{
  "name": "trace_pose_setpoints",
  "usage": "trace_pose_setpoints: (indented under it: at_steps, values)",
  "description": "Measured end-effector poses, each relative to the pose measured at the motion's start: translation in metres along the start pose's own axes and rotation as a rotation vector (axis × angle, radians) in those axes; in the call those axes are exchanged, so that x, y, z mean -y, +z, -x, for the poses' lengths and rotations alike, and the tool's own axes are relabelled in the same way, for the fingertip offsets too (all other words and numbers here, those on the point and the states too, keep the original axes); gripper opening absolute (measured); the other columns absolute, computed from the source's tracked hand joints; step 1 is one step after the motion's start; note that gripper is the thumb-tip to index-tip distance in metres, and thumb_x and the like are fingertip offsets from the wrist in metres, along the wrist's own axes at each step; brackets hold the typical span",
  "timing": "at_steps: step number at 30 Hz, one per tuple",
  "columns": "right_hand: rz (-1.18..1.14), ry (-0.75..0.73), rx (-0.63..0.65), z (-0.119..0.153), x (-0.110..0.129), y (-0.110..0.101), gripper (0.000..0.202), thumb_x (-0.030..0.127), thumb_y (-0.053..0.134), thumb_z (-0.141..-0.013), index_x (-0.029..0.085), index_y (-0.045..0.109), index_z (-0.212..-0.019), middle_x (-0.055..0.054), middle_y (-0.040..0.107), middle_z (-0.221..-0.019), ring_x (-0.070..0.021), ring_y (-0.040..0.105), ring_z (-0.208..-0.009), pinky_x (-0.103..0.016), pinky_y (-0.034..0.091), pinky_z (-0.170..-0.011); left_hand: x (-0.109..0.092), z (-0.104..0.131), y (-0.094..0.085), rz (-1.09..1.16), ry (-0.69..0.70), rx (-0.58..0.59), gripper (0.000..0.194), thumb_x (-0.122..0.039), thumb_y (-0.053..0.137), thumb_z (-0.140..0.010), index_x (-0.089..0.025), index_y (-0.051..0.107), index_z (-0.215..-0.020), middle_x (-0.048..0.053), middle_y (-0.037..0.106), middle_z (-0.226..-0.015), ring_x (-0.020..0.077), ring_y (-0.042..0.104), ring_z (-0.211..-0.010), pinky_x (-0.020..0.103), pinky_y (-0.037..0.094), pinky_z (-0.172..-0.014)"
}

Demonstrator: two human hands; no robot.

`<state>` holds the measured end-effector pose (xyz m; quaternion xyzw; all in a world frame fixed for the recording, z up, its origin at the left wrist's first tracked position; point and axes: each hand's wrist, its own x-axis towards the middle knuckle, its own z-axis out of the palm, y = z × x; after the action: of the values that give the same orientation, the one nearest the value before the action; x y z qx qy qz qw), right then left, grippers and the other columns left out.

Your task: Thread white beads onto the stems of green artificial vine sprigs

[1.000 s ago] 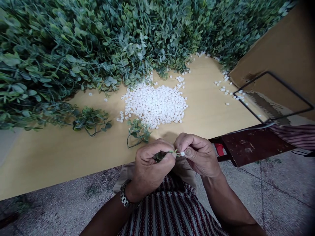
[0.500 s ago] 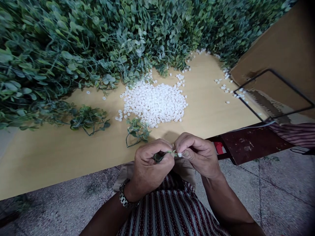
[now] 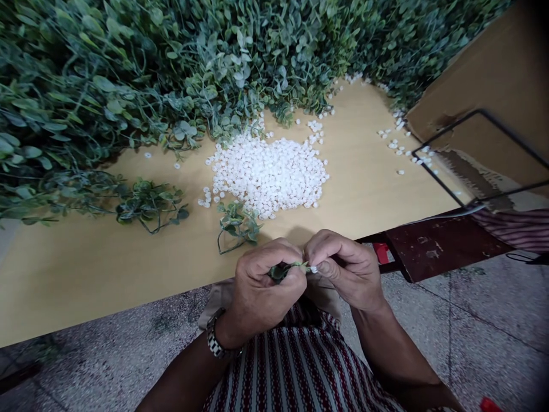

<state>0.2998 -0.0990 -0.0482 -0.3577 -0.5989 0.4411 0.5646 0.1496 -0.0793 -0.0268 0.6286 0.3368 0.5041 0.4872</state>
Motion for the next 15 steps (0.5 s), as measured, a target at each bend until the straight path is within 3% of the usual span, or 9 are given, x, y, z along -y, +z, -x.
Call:
trace_pose_setpoints:
  at_steps: [10, 15]
  values:
    - [-0.033, -0.016, -0.013, 0.0013, -0.0036, 0.0035, 0.005, 0.016, 0.061, -0.083, 0.018, 0.065, -0.082, -0.001, 0.059, -0.07, -0.0126, 0.055, -0.066, -0.027, 0.045, -0.061, -0.0011, -0.0003, -0.0017, 0.012, -0.075, 0.051, 0.017, -0.001, 0.049, -0.066, -0.015, 0.054, -0.058, 0.001, 0.055, -0.057, 0.0104, 0.051, -0.053, 0.022, 0.043, -0.052]
    - [-0.029, -0.018, -0.006, 0.0008, -0.0029, 0.0042, 0.005, 0.017, 0.061, -0.083, 0.018, 0.066, -0.082, -0.001, 0.059, -0.069, -0.0128, 0.055, -0.064, -0.027, 0.045, -0.058, -0.0004, -0.0008, -0.0022, 0.01, -0.046, 0.06, 0.018, 0.0, 0.048, -0.065, -0.015, 0.054, -0.058, 0.0, 0.054, -0.058, 0.0086, 0.049, -0.053, 0.019, 0.042, -0.051]
